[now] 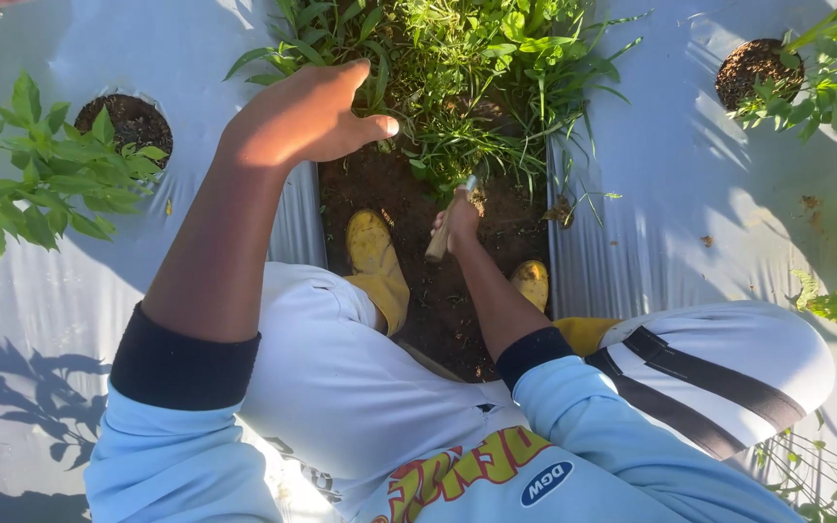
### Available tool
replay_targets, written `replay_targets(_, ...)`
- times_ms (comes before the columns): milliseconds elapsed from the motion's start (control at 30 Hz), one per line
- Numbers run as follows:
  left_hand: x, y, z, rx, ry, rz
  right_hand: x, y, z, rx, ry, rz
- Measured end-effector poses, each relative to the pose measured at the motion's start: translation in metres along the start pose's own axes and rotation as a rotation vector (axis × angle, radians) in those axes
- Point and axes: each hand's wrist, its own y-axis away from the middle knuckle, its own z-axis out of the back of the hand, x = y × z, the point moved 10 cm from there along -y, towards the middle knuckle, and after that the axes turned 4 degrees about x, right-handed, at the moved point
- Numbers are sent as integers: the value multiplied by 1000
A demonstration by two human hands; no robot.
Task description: Using a small hand sickle to remove weeds from a soil path between plastic-covered garden rows.
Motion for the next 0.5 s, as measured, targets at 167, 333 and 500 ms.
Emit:
replay_targets(167,1,0,-5,48,36,37,-24,11,7,121,314,34)
replay_targets(333,4,8,-4,16,87,15,17,-18,-1,-29,-114,22)
replay_targets(500,12,3,0,6,100,58,34,-17,-16,57,-36,49)
